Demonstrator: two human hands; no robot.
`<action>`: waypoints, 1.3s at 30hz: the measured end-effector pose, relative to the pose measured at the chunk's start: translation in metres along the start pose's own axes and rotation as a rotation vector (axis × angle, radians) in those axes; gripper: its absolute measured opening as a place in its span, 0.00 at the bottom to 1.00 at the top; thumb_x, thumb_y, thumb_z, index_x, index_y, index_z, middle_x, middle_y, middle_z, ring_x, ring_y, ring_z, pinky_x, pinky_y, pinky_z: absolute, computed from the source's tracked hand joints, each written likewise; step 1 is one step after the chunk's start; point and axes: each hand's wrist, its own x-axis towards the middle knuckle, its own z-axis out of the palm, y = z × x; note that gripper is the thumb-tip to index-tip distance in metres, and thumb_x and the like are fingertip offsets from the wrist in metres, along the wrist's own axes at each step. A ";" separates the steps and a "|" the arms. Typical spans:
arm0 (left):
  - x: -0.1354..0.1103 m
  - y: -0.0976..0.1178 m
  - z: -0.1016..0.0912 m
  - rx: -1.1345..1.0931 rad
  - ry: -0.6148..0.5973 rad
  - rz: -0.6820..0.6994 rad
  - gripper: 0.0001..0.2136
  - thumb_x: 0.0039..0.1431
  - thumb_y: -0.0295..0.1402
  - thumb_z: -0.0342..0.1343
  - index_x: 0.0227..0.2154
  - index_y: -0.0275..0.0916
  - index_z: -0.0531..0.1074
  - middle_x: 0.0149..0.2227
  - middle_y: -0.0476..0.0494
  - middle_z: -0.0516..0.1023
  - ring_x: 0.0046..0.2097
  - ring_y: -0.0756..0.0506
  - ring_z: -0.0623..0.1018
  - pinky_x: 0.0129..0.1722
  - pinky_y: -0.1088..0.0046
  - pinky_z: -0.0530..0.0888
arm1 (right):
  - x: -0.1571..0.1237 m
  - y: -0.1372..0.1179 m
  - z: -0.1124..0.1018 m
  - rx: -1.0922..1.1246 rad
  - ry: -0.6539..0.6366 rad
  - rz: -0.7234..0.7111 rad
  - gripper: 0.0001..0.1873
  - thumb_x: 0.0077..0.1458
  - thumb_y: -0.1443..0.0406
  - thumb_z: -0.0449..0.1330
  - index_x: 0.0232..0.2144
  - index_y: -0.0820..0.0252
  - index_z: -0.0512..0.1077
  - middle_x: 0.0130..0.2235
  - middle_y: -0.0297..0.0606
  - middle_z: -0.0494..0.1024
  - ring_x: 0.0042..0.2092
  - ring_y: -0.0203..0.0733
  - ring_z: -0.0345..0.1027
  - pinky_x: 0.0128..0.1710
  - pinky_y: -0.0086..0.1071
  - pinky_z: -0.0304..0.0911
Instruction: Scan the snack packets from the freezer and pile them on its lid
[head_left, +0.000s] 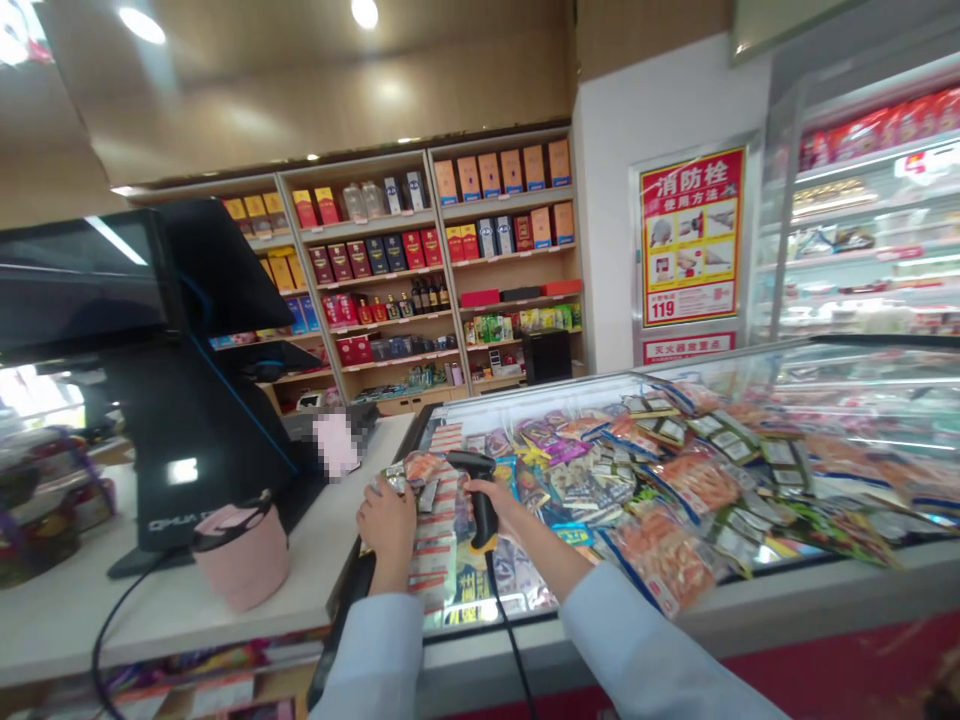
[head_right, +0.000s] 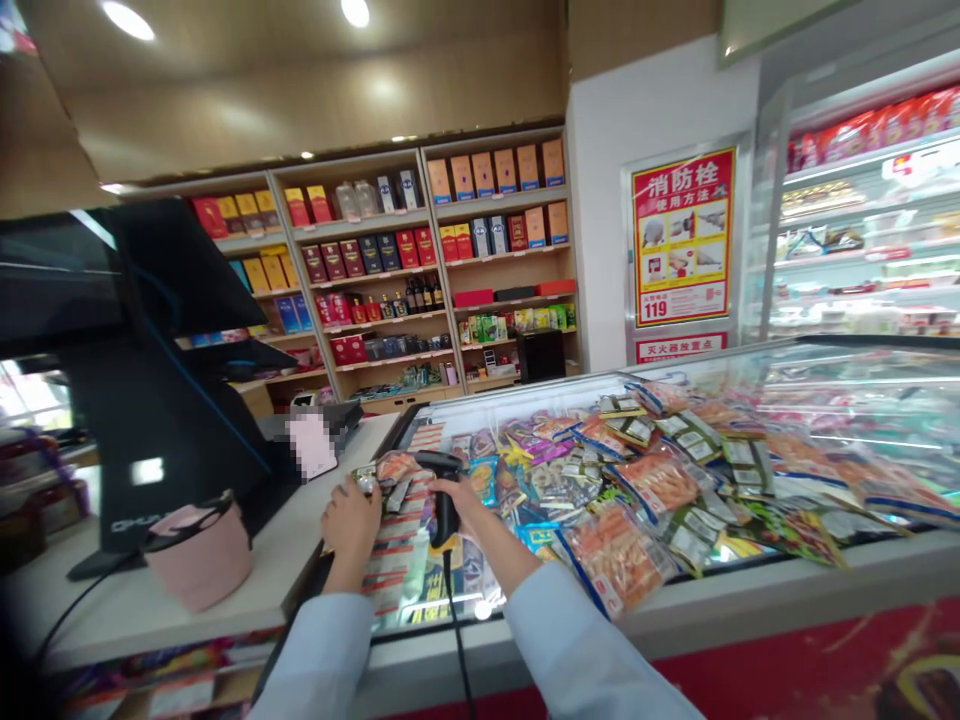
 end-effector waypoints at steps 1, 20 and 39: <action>0.000 0.000 0.000 -0.008 -0.004 -0.009 0.28 0.61 0.42 0.41 0.56 0.24 0.61 0.45 0.25 0.72 0.41 0.35 0.75 0.42 0.59 0.67 | -0.002 -0.002 0.002 -0.004 0.000 -0.009 0.14 0.35 0.67 0.68 0.26 0.62 0.68 0.17 0.30 0.69 0.17 0.33 0.61 0.17 0.27 0.58; 0.001 0.058 -0.038 -0.320 0.193 0.382 0.24 0.61 0.38 0.44 0.56 0.28 0.62 0.59 0.24 0.62 0.61 0.34 0.63 0.60 0.54 0.58 | -0.059 -0.137 0.001 -0.044 -0.153 -0.383 0.13 0.41 0.65 0.65 0.32 0.64 0.73 0.27 0.35 0.76 0.21 0.33 0.66 0.21 0.28 0.66; -0.085 0.257 -0.041 -0.483 -0.451 0.597 0.20 0.60 0.34 0.48 0.54 0.33 0.61 0.53 0.31 0.71 0.55 0.38 0.72 0.52 0.62 0.68 | -0.117 -0.222 -0.199 -0.173 0.157 -0.223 0.14 0.46 0.54 0.61 0.24 0.59 0.69 0.16 0.33 0.66 0.18 0.37 0.60 0.15 0.30 0.60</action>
